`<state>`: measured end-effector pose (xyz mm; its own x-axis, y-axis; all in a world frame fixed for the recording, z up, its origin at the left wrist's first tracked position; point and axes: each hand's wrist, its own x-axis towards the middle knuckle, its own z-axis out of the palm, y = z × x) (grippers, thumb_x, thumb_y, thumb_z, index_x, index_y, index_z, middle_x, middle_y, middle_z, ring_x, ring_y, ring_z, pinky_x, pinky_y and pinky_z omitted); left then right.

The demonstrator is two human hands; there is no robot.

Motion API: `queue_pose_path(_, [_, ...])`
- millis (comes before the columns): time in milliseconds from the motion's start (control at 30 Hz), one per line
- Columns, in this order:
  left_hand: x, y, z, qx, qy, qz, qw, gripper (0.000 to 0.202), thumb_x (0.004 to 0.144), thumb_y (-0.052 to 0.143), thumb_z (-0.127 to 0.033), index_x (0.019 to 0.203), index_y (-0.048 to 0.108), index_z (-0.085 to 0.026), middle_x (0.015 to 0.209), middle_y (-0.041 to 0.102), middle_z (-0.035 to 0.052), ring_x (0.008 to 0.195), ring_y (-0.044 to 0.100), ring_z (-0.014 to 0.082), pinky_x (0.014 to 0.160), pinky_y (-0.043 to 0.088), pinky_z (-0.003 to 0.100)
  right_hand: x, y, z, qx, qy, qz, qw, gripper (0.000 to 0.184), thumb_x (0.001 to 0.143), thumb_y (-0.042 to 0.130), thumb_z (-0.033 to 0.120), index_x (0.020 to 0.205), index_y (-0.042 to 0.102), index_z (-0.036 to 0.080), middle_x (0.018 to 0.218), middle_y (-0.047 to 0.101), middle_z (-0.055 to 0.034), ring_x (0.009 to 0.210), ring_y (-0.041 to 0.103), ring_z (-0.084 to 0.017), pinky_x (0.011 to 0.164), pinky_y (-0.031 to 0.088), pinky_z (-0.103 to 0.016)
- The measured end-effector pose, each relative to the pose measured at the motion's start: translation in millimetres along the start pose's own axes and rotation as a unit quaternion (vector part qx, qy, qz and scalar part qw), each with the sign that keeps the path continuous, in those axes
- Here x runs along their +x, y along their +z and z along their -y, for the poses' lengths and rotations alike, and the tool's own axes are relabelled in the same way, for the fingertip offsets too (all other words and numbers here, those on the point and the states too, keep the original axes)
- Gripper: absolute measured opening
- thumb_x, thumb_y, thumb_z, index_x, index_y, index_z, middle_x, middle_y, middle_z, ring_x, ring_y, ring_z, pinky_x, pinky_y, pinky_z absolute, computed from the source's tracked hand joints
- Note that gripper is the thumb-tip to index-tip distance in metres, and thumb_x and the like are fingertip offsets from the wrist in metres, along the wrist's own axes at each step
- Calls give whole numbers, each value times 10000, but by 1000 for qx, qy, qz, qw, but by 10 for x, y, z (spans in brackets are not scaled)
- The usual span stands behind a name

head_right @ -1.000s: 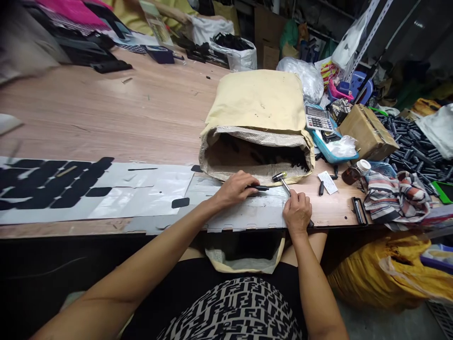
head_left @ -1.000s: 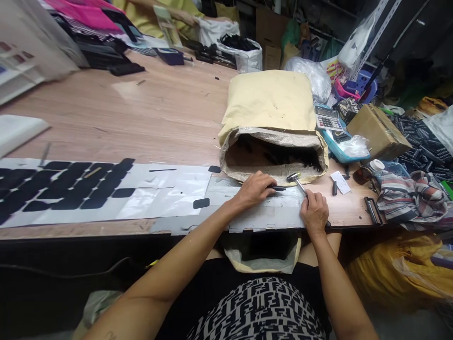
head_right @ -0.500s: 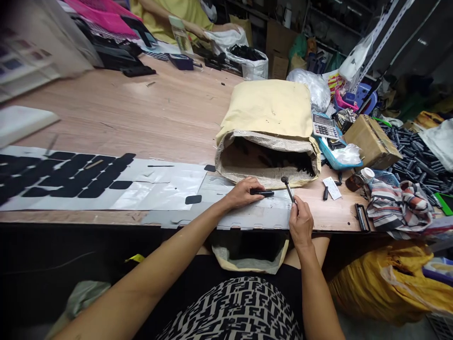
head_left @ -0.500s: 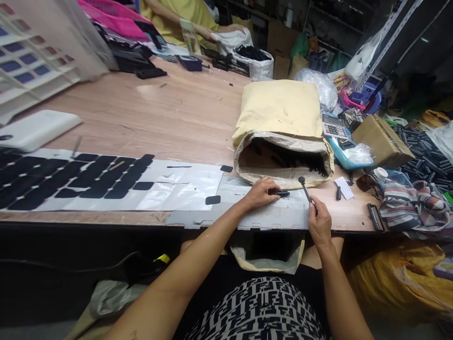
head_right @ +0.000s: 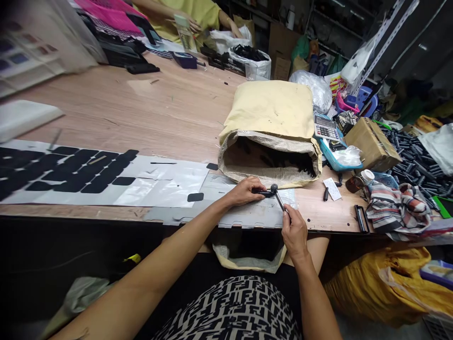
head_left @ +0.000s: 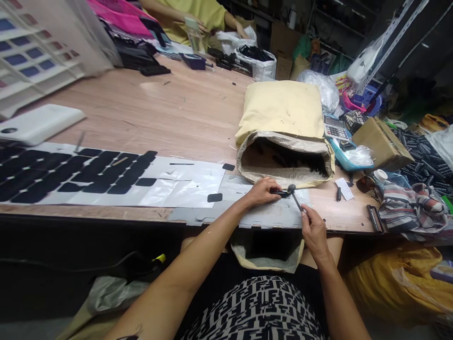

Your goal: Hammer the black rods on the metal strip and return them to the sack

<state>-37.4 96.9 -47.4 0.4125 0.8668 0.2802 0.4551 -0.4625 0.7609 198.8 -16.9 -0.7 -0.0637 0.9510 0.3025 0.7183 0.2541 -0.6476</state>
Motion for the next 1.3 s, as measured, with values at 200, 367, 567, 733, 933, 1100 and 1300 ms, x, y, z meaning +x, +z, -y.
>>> queue_pose_path(200, [12,-11,-15,-6,-2,-1,1000,208,757,726,-322,923,764,-204,853,672,26,914,569,212,870,427,342,18,18,113,23,-7,-2,1000,342,982,479,334,1210,694,198,1184,720,-96,1105,676,-217,998,531,-364])
queue_pose_path(367, [11,-47,-77,-5,-6,10,1000,153,766,703,-322,865,760,-219,795,647,20,868,558,209,820,432,327,-3,100,130,10,-15,27,999,337,977,471,320,1194,702,206,1158,728,-91,1071,683,-216,983,532,-362])
queue_pose_path(567, [15,-27,-36,-3,-5,1,1000,221,755,724,-319,937,768,-202,864,680,30,922,583,220,880,431,350,162,20,33,-33,-3,-8,999,339,976,476,333,1198,695,200,1140,719,-90,1046,667,-214,898,525,-325])
queue_pose_path(733, [19,-35,-17,-2,-20,19,1000,231,845,648,-372,974,734,-201,953,704,39,982,585,228,921,410,363,365,38,-192,-206,5,-81,975,324,957,486,287,1169,717,208,997,691,-79,921,611,-221,810,461,-317])
queue_pose_path(933, [15,-61,-32,-6,-27,2,1000,365,985,381,-406,843,645,-197,895,662,38,904,552,212,885,415,354,369,171,-342,-310,-29,-104,945,308,963,494,247,1184,707,214,925,633,-74,863,525,-222,761,390,-320])
queue_pose_path(1100, [-8,-64,-53,-14,-30,3,999,415,995,319,-423,740,563,-203,820,624,35,866,527,209,866,410,349,342,180,-329,-316,-35,-99,943,299,971,483,241,1193,683,225,928,604,-69,870,500,-221,756,371,-324])
queue_pose_path(1300, [-11,-105,-89,-32,-38,2,999,408,992,344,-424,774,601,-195,850,635,37,898,545,210,903,430,352,330,193,-353,-323,-35,-108,940,285,966,491,244,1176,683,222,923,601,-70,863,492,-218,749,359,-321])
